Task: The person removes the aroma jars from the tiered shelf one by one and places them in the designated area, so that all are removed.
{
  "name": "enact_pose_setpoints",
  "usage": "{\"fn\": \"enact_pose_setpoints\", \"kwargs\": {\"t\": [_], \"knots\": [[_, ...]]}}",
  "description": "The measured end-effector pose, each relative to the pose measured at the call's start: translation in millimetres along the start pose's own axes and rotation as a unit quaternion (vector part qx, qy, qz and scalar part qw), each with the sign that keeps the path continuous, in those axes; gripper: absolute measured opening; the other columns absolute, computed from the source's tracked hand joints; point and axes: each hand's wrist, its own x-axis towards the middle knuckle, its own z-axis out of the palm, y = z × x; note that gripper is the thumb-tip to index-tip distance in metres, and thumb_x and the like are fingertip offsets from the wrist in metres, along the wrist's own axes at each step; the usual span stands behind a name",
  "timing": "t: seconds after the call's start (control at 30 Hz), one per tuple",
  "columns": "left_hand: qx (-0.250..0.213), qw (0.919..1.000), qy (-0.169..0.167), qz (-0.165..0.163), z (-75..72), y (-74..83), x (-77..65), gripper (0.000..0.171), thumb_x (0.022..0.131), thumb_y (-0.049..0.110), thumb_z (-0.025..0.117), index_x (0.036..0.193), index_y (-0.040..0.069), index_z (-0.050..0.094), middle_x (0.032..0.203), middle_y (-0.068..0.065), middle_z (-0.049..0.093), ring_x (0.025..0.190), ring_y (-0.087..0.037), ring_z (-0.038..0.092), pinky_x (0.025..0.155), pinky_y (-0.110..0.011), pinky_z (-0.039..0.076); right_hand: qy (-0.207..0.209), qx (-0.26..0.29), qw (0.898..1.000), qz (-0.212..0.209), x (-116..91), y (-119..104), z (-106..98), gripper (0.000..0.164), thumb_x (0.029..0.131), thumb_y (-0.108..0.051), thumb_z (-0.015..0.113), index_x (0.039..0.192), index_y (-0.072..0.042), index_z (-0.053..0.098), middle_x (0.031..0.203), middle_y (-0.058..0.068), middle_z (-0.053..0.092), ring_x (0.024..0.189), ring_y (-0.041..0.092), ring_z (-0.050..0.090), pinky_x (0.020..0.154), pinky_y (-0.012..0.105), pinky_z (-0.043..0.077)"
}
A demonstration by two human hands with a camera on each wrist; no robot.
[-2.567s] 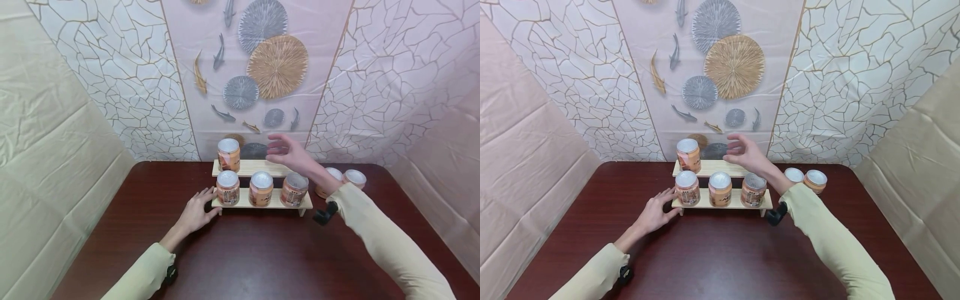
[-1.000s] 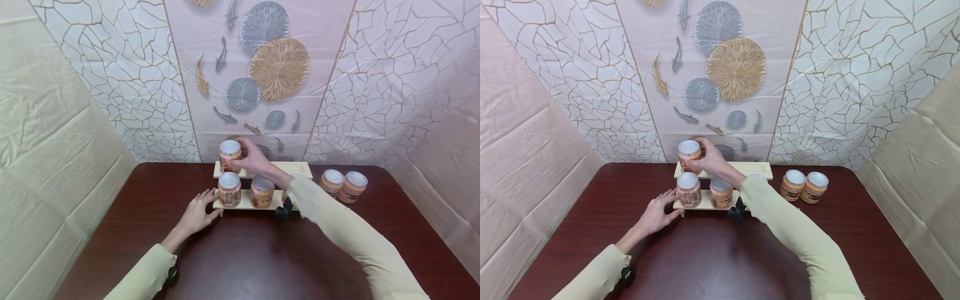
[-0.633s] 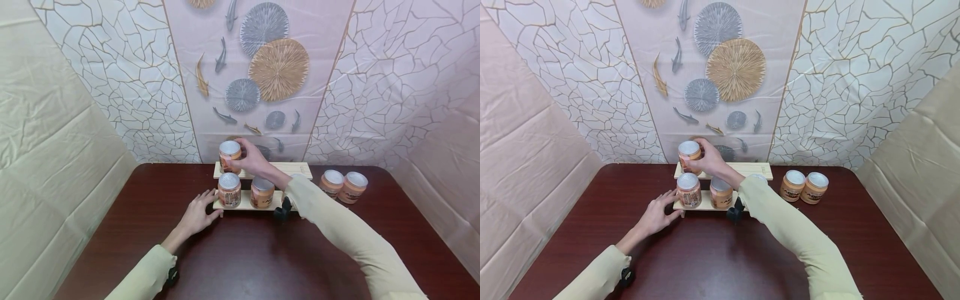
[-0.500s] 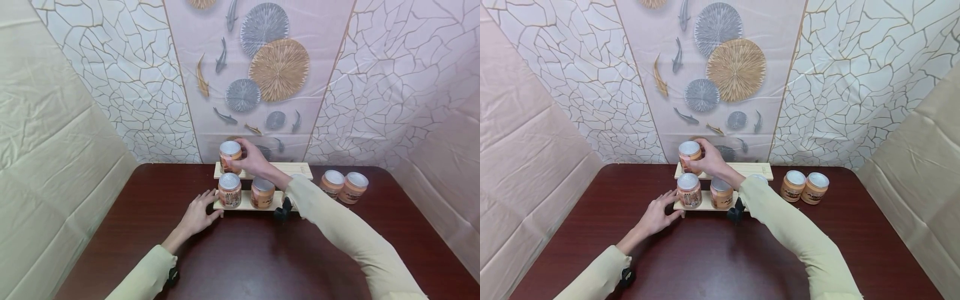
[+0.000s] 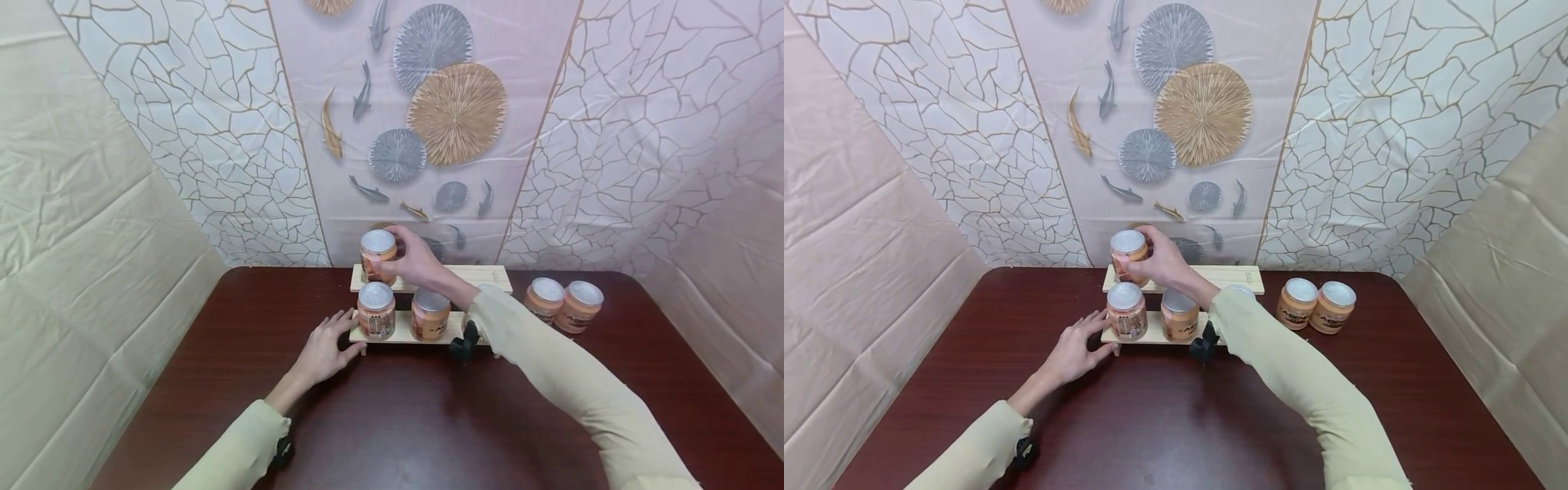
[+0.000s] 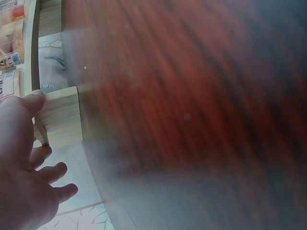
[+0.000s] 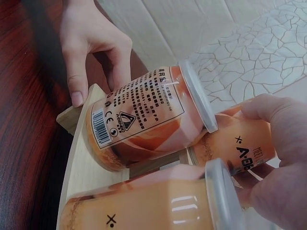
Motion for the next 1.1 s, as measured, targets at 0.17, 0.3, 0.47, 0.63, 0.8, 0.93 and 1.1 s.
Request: {"fn": "enact_pose_setpoints", "kwargs": {"t": [0.17, 0.3, 0.47, 0.63, 0.8, 0.93, 1.1], "knots": [[-0.002, 1.0, 0.003, 0.002, -0.3, 0.2, 1.2, 0.048, 0.085, 0.022, 0.081, 0.125, -0.002, 0.067, 0.136, -0.027, 0.056, 0.125, -0.048, 0.052, 0.103, -0.064, 0.038, -0.001, -0.009, 1.0, 0.006, 0.4, -0.6, -5.9, 0.072, 0.084, -0.011, 0.08, 0.145, -0.002, 0.042, 0.126, 0.019, 0.058, 0.113, 0.033, 0.059, 0.092, 0.044, 0.05], [-0.001, 1.0, 0.004, 0.003, -0.5, -0.1, 1.7, 0.049, 0.086, 0.022, 0.081, 0.126, -0.002, 0.067, 0.136, -0.026, 0.056, 0.125, -0.048, 0.052, 0.103, -0.064, 0.038, 0.002, -0.009, 1.0, 0.005, 0.9, -2.5, -11.6, 0.074, 0.084, -0.01, 0.08, 0.146, -0.002, 0.041, 0.127, 0.02, 0.057, 0.114, 0.035, 0.058, 0.094, 0.044, 0.05], [0.002, 0.9998, 0.015, 0.012, 0.2, -0.5, 1.5, 0.049, 0.084, 0.019, 0.082, 0.125, -0.003, 0.067, 0.135, -0.028, 0.056, 0.124, -0.049, 0.052, 0.101, -0.065, 0.04, 0.01, 0.012, 1.0, -0.001, 1.4, -4.3, -19.5, 0.073, 0.083, -0.006, 0.08, 0.145, -0.002, 0.043, 0.129, 0.022, 0.056, 0.115, 0.037, 0.057, 0.096, 0.044, 0.05], [0.002, 0.9998, 0.016, 0.012, 0.0, 0.0, 1.5, 0.049, 0.084, 0.019, 0.082, 0.125, -0.004, 0.067, 0.135, -0.028, 0.056, 0.123, -0.05, 0.053, 0.101, -0.066, 0.04, 0.012, 0.031, 0.999, 0.001, -0.4, -5.5, -29.3, 0.073, 0.084, -0.004, 0.077, 0.147, 0.0, 0.039, 0.132, 0.023, 0.052, 0.115, 0.039, 0.056, 0.093, 0.045, 0.051], [-0.002, 0.9999, 0.011, 0.007, -0.1, 1.1, 1.2, 0.049, 0.084, 0.02, 0.082, 0.125, -0.003, 0.067, 0.136, -0.028, 0.056, 0.124, -0.05, 0.052, 0.102, -0.067, 0.038, 0.015, 0.019, 1.0, 0.018, -5.1, -5.9, -40.8, 0.077, 0.085, -0.009, 0.078, 0.15, -0.003, 0.038, 0.133, 0.021, 0.052, 0.119, 0.036, 0.053, 0.089, 0.045, 0.053], [0.001, 0.9998, 0.015, 0.01, 0.9, 1.4, 0.5, 0.049, 0.083, 0.018, 0.082, 0.124, -0.004, 0.067, 0.134, -0.028, 0.057, 0.123, -0.05, 0.053, 0.101, -0.067, 0.039, 0.025, 0.028, 0.999, 0.006, -8.6, -2.3, -49.4, 0.078, 0.083, -0.009, 0.08, 0.149, -0.002, 0.04, 0.13, 0.023, 0.054, 0.117, 0.037, 0.054, 0.086, 0.046, 0.054], [-0.003, 0.9999, 0.01, 0.007, 0.6, 1.7, 0.3, 0.05, 0.084, 0.019, 0.082, 0.126, -0.003, 0.067, 0.135, -0.028, 0.056, 0.124, -0.05, 0.052, 0.103, -0.066, 0.038, 0.034, 0.037, 0.999, -0.018, -14.3, 2.7, -60.6, 0.073, 0.082, -0.008, 0.078, 0.145, 0.001, 0.042, 0.126, 0.025, 0.054, 0.11, 0.038, 0.056, 0.086, 0.044, 0.052]]}}
